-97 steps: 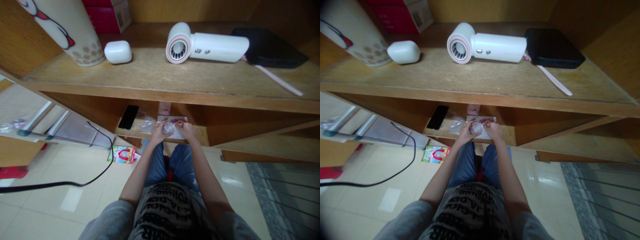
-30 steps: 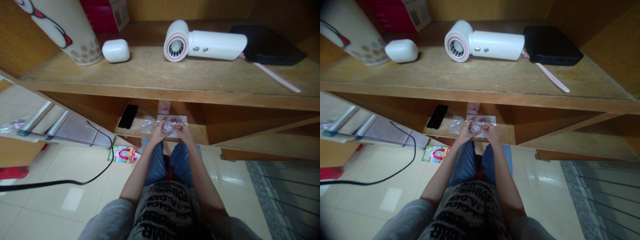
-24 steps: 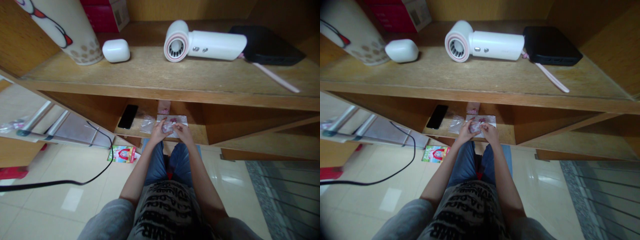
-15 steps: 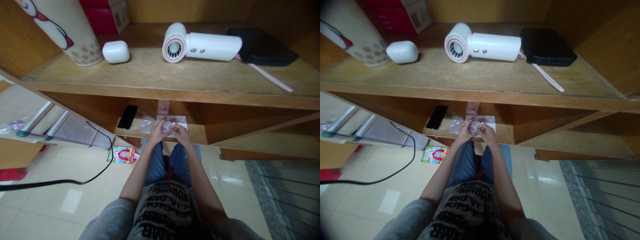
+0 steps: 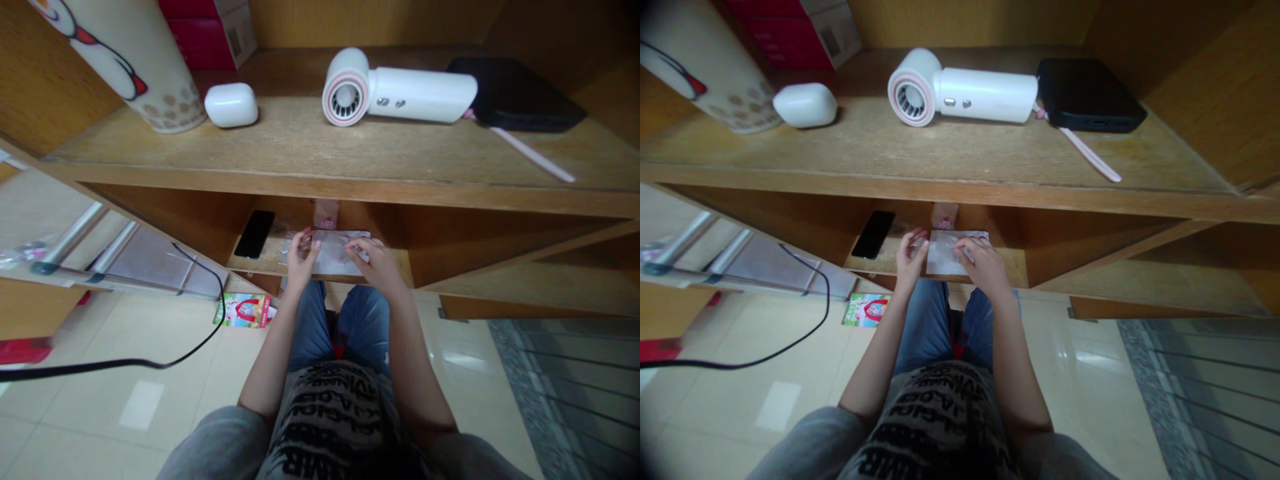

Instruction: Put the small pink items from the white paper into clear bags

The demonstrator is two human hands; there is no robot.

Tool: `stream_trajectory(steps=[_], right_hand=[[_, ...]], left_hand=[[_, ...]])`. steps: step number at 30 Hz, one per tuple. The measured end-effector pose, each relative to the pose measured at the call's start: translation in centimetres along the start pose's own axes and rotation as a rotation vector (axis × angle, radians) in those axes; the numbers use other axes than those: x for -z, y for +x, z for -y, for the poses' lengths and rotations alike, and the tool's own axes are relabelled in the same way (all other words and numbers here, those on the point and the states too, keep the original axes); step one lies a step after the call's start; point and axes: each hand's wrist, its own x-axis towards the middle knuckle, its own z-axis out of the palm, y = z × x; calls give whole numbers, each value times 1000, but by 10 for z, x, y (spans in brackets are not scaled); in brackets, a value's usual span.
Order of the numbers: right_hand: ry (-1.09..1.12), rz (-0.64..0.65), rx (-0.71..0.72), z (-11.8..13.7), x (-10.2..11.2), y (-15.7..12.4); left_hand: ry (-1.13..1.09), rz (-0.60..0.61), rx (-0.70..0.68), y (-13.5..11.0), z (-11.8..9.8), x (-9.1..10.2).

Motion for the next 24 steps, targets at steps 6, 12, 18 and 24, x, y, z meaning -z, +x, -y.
stream_trajectory(steps=[6, 12, 18, 24], right_hand=[[306, -58, -73, -6, -7, 0], [671, -230, -302, -21, -49, -2], [607, -263, -364, -13, -70, -7], [613, -379, -416, -3, -74, -5]], left_hand=[[-28, 260, 63, -5, 2, -5], [-157, 166, 166, -15, -2, -22], [-69, 121, 168, -20, -1, -32], [-1, 59, 159, -23, -2, -36]])
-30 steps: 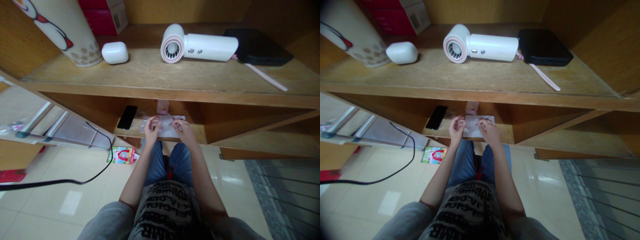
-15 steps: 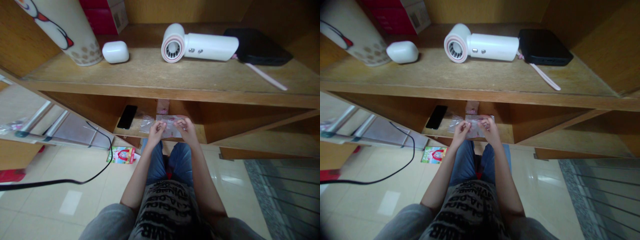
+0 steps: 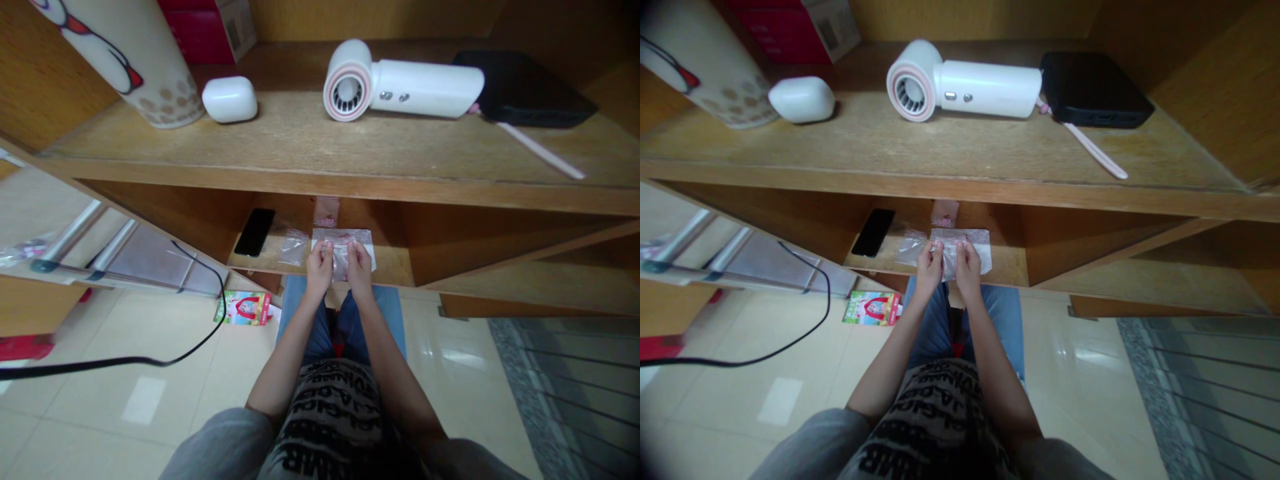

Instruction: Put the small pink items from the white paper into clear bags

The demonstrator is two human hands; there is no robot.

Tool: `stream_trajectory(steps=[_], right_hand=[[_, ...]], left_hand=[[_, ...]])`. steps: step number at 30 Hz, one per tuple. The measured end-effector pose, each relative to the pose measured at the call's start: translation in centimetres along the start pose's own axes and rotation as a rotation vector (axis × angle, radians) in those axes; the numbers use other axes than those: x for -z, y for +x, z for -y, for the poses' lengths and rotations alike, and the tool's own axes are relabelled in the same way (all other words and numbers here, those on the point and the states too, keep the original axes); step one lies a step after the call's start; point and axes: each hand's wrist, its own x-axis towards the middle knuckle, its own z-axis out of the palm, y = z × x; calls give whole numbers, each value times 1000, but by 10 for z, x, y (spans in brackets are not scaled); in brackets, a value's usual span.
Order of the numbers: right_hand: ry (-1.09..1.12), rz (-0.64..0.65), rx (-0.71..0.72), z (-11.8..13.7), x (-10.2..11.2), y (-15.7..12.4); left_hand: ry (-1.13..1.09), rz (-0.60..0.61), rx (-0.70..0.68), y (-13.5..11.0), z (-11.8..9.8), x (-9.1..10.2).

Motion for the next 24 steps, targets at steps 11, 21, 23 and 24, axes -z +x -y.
stream_trajectory(steps=[11, 21, 23, 24], right_hand=[[-5, -129, -44, -1, -4, -3], [-57, -138, -16, -10, -3, -5], [-42, -157, -30, -12, -3, -5], [-25, -162, -43, -12, -3, -5]], left_hand=[[6, -46, 12, -3, -4, -3], [11, -87, -6, -10, -11, -5], [-7, -81, 1, -11, -9, -6], [-21, -73, 15, -11, -7, -6]])
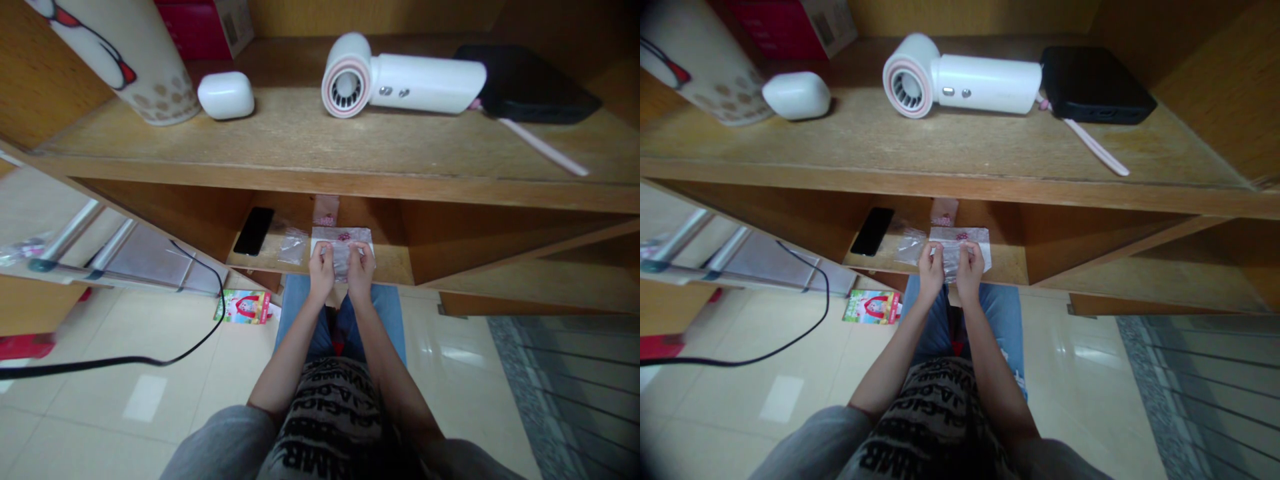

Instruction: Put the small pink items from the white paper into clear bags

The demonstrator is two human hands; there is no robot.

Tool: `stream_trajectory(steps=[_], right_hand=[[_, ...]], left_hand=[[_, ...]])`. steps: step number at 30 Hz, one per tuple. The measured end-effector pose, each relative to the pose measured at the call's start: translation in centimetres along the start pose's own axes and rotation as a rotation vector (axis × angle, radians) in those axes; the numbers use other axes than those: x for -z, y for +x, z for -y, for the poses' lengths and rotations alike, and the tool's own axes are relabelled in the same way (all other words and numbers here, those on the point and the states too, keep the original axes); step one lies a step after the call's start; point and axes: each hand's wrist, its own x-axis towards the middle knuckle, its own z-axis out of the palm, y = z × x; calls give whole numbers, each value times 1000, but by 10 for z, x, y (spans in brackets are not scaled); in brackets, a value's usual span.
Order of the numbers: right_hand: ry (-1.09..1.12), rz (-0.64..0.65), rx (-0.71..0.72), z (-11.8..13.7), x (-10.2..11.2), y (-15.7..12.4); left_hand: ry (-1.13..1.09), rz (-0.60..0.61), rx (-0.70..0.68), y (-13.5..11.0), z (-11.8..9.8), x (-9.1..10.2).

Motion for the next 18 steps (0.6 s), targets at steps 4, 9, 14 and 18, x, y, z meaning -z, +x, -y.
stream_trajectory(steps=[4, 9, 14, 18], right_hand=[[58, 29, -52, 0, 4, 3], [52, 129, -83, 2, 11, 6], [99, 183, -70, 6, 15, 5], [129, 314, -123, 11, 20, 3]], left_hand=[[-63, 96, 99, 4, 10, 3], [-28, 206, 2, 13, 16, 7], [-31, 295, -27, 15, 14, 9], [-43, 297, -19, 13, 12, 12]])
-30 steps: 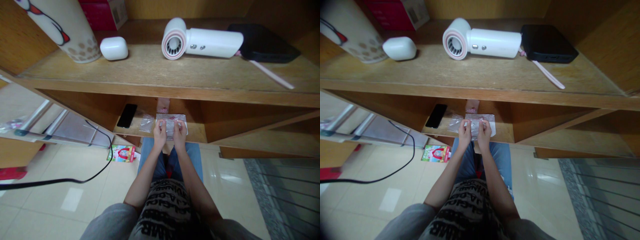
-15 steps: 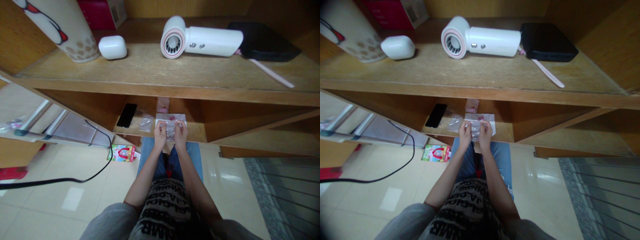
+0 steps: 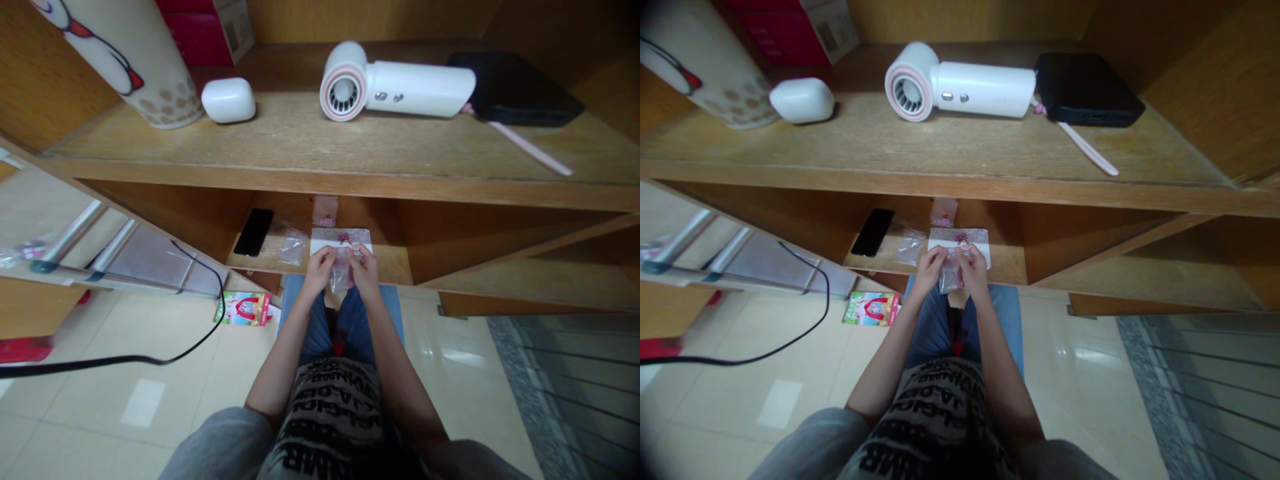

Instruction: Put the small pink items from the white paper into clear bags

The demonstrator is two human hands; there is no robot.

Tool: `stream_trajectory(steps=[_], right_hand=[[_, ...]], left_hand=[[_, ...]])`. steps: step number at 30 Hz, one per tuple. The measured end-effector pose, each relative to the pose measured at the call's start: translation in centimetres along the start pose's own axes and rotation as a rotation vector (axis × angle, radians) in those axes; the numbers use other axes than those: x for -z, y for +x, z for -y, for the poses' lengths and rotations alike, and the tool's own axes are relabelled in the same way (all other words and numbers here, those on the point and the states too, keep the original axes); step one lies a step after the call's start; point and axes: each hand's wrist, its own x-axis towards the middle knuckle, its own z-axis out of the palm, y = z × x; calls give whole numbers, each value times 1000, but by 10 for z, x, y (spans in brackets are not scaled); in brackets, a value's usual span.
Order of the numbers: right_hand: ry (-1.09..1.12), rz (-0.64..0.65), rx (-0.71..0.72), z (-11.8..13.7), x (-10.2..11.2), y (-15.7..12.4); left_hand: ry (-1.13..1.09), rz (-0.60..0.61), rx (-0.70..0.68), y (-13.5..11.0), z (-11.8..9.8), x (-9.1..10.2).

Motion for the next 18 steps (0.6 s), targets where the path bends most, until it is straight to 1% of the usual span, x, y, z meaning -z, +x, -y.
stream_trajectory(steps=[3, 7, 9, 13, 18], right_hand=[[46, 40, 21, 3, 1, -3], [72, 26, 47, 3, -1, -6], [71, 35, 45, 1, -1, -7], [55, 103, 37, -2, 0, -8], [28, 98, 81, -2, 0, -10]], left_hand=[[-20, -5, -10, -2, -1, 0], [-41, -24, -19, -3, -4, 0], [-48, 5, -13, -4, -5, 1], [-39, 109, 2, -6, -9, 4], [-4, 111, -8, -8, -11, 7]])
